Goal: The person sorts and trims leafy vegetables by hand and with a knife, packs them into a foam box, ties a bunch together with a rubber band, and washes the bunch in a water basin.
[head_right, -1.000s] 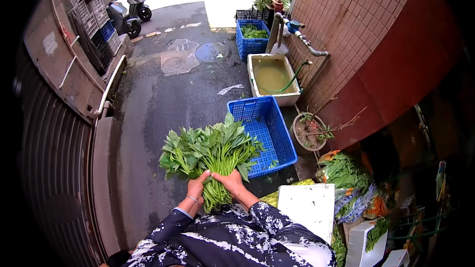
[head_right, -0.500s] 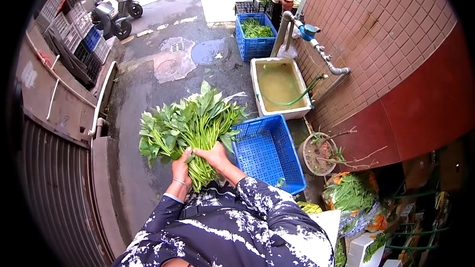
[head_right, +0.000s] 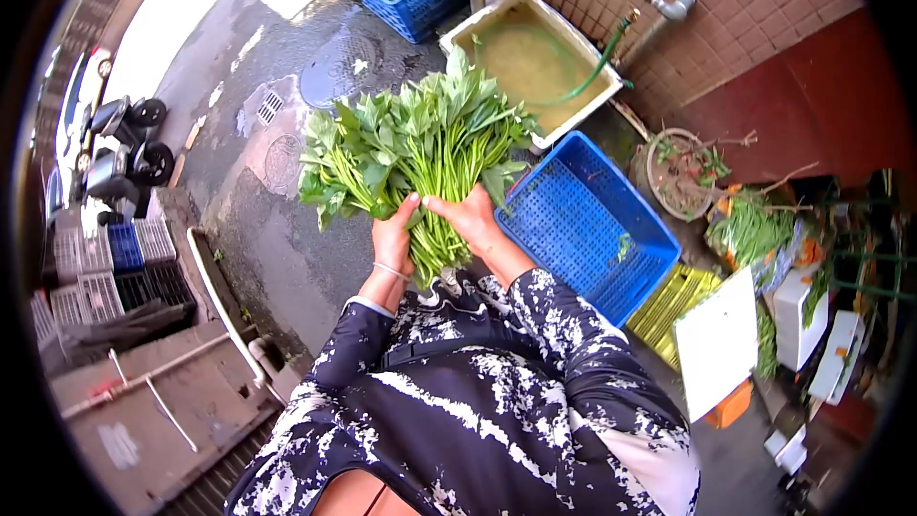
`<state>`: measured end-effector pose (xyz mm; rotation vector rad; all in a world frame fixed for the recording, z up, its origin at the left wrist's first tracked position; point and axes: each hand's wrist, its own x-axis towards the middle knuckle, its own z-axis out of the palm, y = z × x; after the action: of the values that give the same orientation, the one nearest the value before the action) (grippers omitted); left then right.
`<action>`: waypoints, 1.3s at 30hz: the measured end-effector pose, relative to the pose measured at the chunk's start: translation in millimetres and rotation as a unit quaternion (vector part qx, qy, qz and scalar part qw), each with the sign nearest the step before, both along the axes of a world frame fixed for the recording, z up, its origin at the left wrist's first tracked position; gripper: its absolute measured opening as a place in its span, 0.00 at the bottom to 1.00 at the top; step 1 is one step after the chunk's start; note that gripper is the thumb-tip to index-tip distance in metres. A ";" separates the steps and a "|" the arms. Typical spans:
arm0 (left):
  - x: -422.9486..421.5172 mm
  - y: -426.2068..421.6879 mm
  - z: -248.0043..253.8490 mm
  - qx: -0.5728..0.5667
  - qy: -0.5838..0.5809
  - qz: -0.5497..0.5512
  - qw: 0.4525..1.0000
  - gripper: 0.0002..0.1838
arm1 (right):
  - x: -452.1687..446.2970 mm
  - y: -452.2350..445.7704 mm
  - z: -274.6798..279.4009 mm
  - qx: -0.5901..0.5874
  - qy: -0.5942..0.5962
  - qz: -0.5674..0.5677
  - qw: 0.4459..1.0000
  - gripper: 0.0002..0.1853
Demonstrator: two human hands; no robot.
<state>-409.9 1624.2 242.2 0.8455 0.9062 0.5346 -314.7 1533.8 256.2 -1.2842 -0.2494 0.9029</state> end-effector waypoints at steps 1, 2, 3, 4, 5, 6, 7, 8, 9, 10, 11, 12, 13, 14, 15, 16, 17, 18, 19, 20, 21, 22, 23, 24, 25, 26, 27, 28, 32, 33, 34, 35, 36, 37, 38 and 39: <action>11.4 10.5 3.4 0.002 0.030 -0.007 1.000 0.21 | 6.1 9.1 -8.3 -0.025 0.008 -0.024 0.999 0.20; 25.3 22.2 2.7 -0.001 0.017 -0.012 1.000 0.20 | 15.2 20.5 -7.8 0.000 0.049 -0.062 0.997 0.19; 38.4 36.1 -0.4 0.011 0.036 -0.025 0.999 0.20 | 25.8 32.4 -13.8 -0.003 0.067 -0.073 0.995 0.18; 51.9 49.2 -5.7 0.024 0.055 -0.035 0.998 0.20 | 37.4 43.6 -19.0 -0.004 0.085 -0.083 0.993 0.18; 63.4 63.7 -10.2 0.024 0.066 -0.052 0.996 0.20 | 48.2 55.0 -24.2 -0.014 0.090 -0.077 0.993 0.19; 74.6 78.6 -15.1 0.024 0.079 -0.067 0.994 0.20 | 59.5 67.5 -30.4 -0.022 0.097 -0.069 0.993 0.21; 84.3 93.6 -17.7 0.050 0.099 -0.070 0.991 0.21 | 67.0 81.8 -35.4 -0.007 0.103 -0.074 0.992 0.21; 99.4 105.5 -21.6 0.056 0.103 -0.062 0.991 0.21 | 80.8 94.9 -46.8 -0.024 0.111 -0.078 0.991 0.20; 116.7 120.7 -26.4 0.071 0.113 -0.065 0.989 0.21 | 95.1 112.0 -60.5 -0.012 0.127 -0.088 0.988 0.19; 131.3 132.6 -32.8 0.082 0.125 -0.070 0.986 0.21 | 108.1 125.7 -74.8 -0.004 0.146 -0.100 0.984 0.19; 147.7 145.4 -39.8 0.108 0.147 -0.077 0.980 0.20 | 124.3 134.9 -80.9 0.008 0.186 -0.091 0.978 0.19; 166.5 156.2 -47.4 0.129 0.162 -0.081 0.975 0.20 | 144.0 141.3 -86.1 0.016 0.219 -0.079 0.972 0.19; 189.9 161.4 -43.2 0.139 0.176 -0.092 0.970 0.18 | 162.7 151.7 -94.9 0.025 0.231 -0.083 0.969 0.19; 205.2 177.1 -52.9 0.136 0.145 -0.109 0.974 0.16 | 174.0 163.3 -97.3 0.053 0.217 -0.116 0.968 0.20; 227.2 184.3 -62.8 0.165 0.147 -0.131 0.967 0.16 | 192.2 165.8 -108.0 0.034 0.246 -0.126 0.961 0.20; 250.4 191.9 -75.5 0.194 0.151 -0.154 0.957 0.16 | 213.1 169.5 -115.2 0.017 0.277 -0.136 0.951 0.20; 277.5 198.4 -89.0 0.219 0.172 -0.181 0.943 0.16 | 234.4 169.5 -120.7 0.027 0.293 -0.154 0.943 0.22; 303.1 200.1 -103.8 0.257 0.171 -0.189 0.932 0.15 | 253.1 172.0 -146.2 0.028 0.279 -0.174 0.944 0.24; 329.0 204.7 -127.2 0.285 0.171 -0.210 0.920 0.16 | 273.4 172.0 -159.0 0.034 0.305 -0.185 0.934 0.28; 355.9 206.2 -144.5 0.313 0.169 -0.232 0.906 0.17 | 293.5 171.9 -171.6 0.040 0.330 -0.197 0.923 0.33; 375.4 206.3 -159.3 0.340 0.189 -0.255 0.886 0.18 | 309.5 174.5 -182.5 -0.014 0.343 -0.225 0.912 0.37; 398.4 202.6 -169.1 0.365 0.210 -0.280 0.863 0.20 | 324.6 171.9 -196.9 -0.022 0.354 -0.236 0.905 0.39; 420.8 203.3 -196.7 0.408 0.217 -0.301 0.834 0.21 | 339.8 169.3 -210.9 -0.030 0.365 -0.247 0.897 0.41; 438.7 203.9 -223.5 0.450 0.223 -0.320 0.804 0.23 | 354.7 166.7 -224.9 -0.037 0.375 -0.258 0.890 0.43; 456.0 199.5 -238.1 0.456 0.259 -0.339 0.781 0.24 | 365.7 163.5 -239.5 -0.019 0.370 -0.264 0.891 0.43; 475.8 200.3 -263.2 0.480 0.200 -0.370 0.770 0.23 | 378.2 159.0 -259.3 -0.002 0.361 -0.270 0.893 0.43; 483.9 197.7 -286.5 0.385 0.136 -0.410 0.816 0.22 | 389.7 157.2 -296.6 -0.012 0.339 -0.291 0.895 0.44; 494.3 187.7 -282.3 0.283 0.073 -0.440 0.849 0.20 | 395.7 153.5 -336.7 -0.022 0.317 -0.310 0.896 0.45; 518.8 190.3 -327.8 -0.026 0.161 -0.458 0.874 0.20 | 416.3 149.6 -354.8 -0.138 0.346 -0.352 0.859 0.54; 523.3 193.4 -338.5 -0.030 0.193 -0.466 0.863 0.22 | 419.1 151.6 -364.6 -0.177 0.338 -0.351 0.855 0.56; 528.2 197.1 -350.7 -0.033 0.222 -0.472 0.853 0.24 | 420.9 153.7 -364.1 -0.175 0.336 -0.353 0.856 0.56; 526.8 192.3 -352.3 -0.043 0.221 -0.504 0.833 0.30 | 419.7 148.2 -394.6 -0.165 0.341 -0.370 0.848 0.56; 530.3 197.0 -360.8 -0.046 0.225 -0.506 0.831 0.30 | 422.4 152.4 -424.8 -0.157 0.346 -0.388 0.840 0.56; 535.8 202.7 -374.3 -0.028 0.254 -0.509 0.822 0.33 | 424.0 156.6 -432.7 -0.159 0.349 -0.389 0.838 0.56; 539.5 208.1 -389.4 -0.009 0.283 -0.512 0.811 0.35 | 425.2 161.5 -437.2 -0.178 0.355 -0.410 0.821 0.55; 541.8 213.1 -403.7 -0.030 0.297 -0.511 0.806 0.37 | 426.1 165.7 -441.1 -0.198 0.360 -0.431 0.804 0.55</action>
<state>131.9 1837.3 -161.5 1.3212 0.8590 -0.7488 111.4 1699.5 -184.8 -1.1393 1.1076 0.5732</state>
